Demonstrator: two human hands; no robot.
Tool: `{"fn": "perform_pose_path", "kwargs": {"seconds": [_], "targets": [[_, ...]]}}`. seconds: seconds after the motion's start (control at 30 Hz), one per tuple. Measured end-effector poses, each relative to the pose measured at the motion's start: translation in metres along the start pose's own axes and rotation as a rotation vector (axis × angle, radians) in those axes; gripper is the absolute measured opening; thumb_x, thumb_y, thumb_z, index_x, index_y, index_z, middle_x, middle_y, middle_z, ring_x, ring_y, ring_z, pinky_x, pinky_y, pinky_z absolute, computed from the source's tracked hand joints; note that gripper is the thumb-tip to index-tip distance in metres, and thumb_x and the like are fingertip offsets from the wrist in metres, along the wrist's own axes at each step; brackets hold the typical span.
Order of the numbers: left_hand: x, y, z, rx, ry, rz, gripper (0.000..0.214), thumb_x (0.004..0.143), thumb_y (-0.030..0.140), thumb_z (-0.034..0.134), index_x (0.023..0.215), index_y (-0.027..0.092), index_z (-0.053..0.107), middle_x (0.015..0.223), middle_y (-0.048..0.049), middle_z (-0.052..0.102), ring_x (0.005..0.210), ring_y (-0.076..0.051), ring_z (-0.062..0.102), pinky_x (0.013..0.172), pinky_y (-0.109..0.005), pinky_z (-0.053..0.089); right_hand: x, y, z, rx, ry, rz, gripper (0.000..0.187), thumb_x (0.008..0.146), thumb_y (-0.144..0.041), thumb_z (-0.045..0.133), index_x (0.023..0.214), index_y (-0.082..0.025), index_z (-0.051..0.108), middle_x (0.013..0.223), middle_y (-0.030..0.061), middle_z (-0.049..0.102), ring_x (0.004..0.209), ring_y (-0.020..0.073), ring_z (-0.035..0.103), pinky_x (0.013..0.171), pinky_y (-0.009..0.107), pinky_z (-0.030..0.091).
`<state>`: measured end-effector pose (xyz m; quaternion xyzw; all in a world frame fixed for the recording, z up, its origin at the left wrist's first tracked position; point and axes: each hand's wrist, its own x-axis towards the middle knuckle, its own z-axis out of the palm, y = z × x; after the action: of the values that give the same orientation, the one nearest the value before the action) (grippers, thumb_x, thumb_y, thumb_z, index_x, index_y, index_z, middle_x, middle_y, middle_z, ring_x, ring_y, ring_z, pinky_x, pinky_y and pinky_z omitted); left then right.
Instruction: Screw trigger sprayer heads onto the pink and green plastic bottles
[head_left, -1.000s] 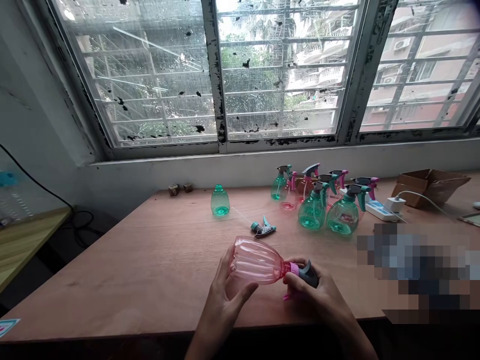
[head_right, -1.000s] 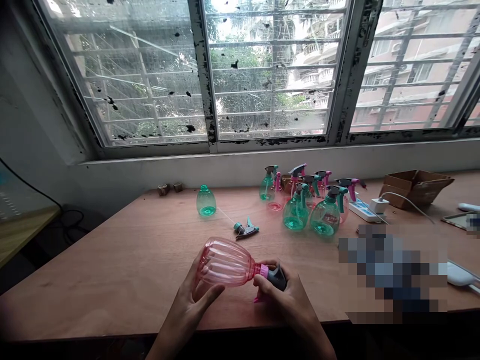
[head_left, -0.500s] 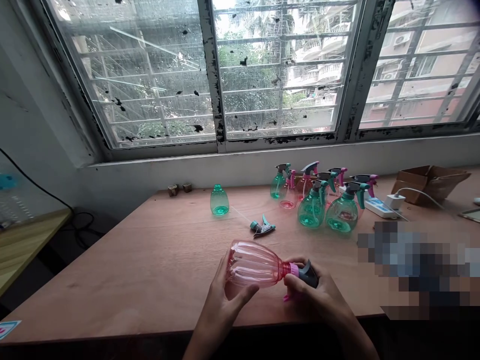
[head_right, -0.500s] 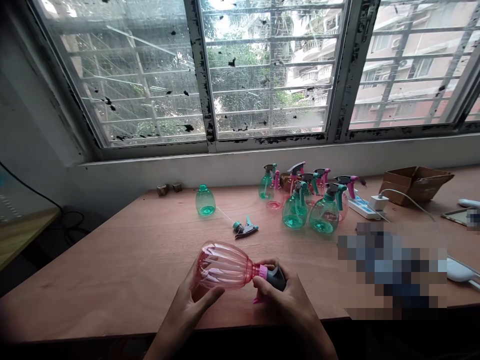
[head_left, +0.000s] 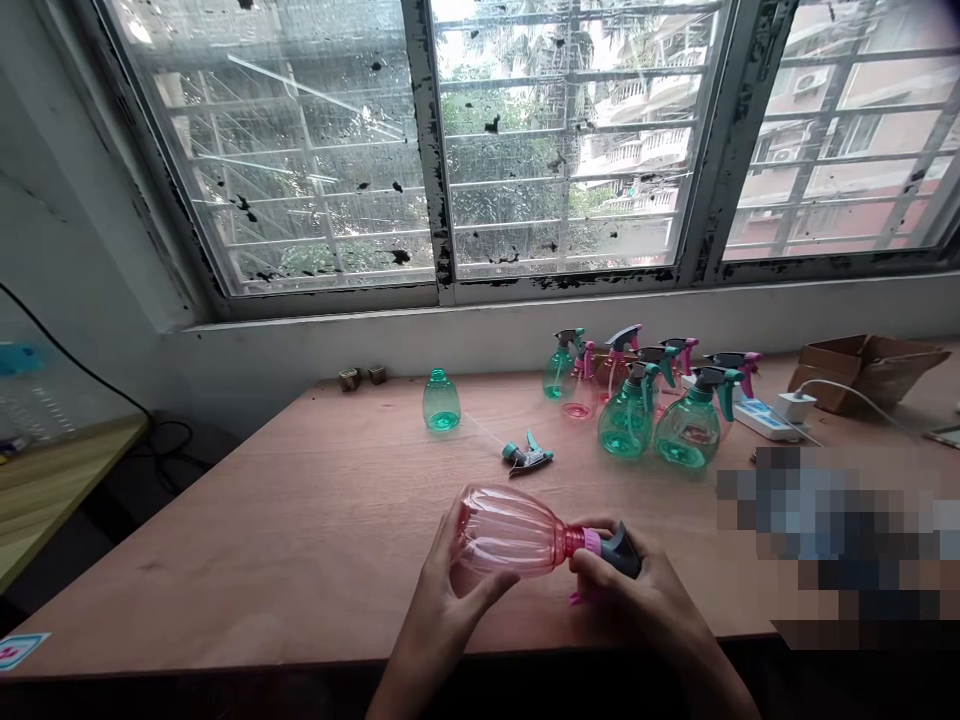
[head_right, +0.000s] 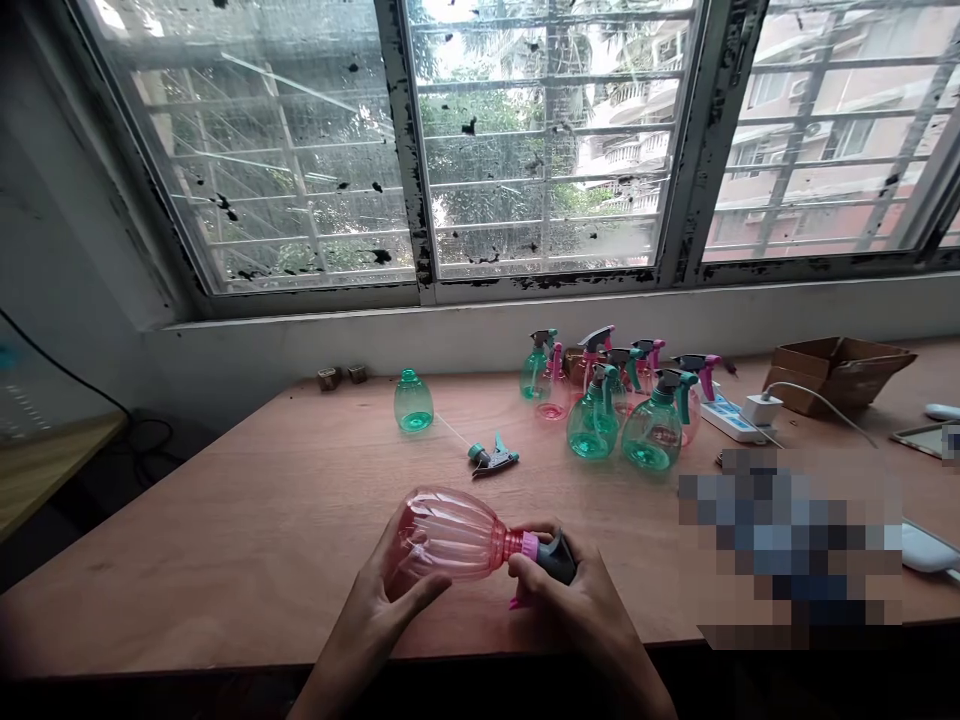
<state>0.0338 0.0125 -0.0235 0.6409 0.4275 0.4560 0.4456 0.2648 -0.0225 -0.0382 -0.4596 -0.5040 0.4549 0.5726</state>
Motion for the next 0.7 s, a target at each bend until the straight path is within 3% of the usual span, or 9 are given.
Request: {"fn": "perform_pose_path", "kwargs": {"seconds": [0.13,0.37,0.57,0.7], "targets": [[-0.0011,-0.0021,0.0004,-0.002,-0.003,0.054,0.088,0.078,0.035,0.082,0.153,0.026,0.038,0.160,-0.0079,0.044,0.149,-0.032,0.036,0.124,-0.046,0.030,0.0001,-0.0007,0.0012,-0.005,0.027,-0.021,0.035,0.082,-0.046,0.078,0.101,-0.016,0.071,0.066,0.0004,0.069,0.060,0.0176,0.064,0.061,0.027,0.054],[-0.0009,-0.0017,0.0012,-0.029,0.003,0.057,0.082,0.079,0.041,0.082,0.150,0.021,0.046,0.152,-0.0138,0.053,0.143,-0.038,0.045,0.121,-0.052,0.033,-0.0015,-0.0031,0.0033,0.006,0.060,-0.028,0.034,0.079,-0.045,0.080,0.098,-0.018,0.074,0.067,0.0013,0.070,0.058,0.0192,0.067,0.059,0.029,0.057],[-0.0052,0.0004,-0.0003,0.063,0.039,0.110,0.078,0.083,0.040,0.078,0.152,0.038,0.040,0.161,-0.0035,0.041,0.146,-0.035,0.041,0.123,-0.051,0.028,-0.0012,-0.0018,0.0028,0.042,0.030,-0.019,0.035,0.081,-0.045,0.080,0.101,-0.018,0.074,0.067,0.0009,0.070,0.059,0.0174,0.065,0.060,0.027,0.057],[-0.0075,0.0009,-0.0009,0.062,0.000,0.109,0.086,0.083,0.039,0.079,0.155,0.035,0.033,0.162,-0.0054,0.041,0.149,-0.031,0.037,0.125,-0.047,0.027,-0.0029,-0.0032,0.0029,0.021,0.008,-0.020,0.033,0.083,-0.045,0.078,0.101,-0.017,0.073,0.066,0.0008,0.070,0.060,0.0174,0.065,0.061,0.027,0.056]]}}
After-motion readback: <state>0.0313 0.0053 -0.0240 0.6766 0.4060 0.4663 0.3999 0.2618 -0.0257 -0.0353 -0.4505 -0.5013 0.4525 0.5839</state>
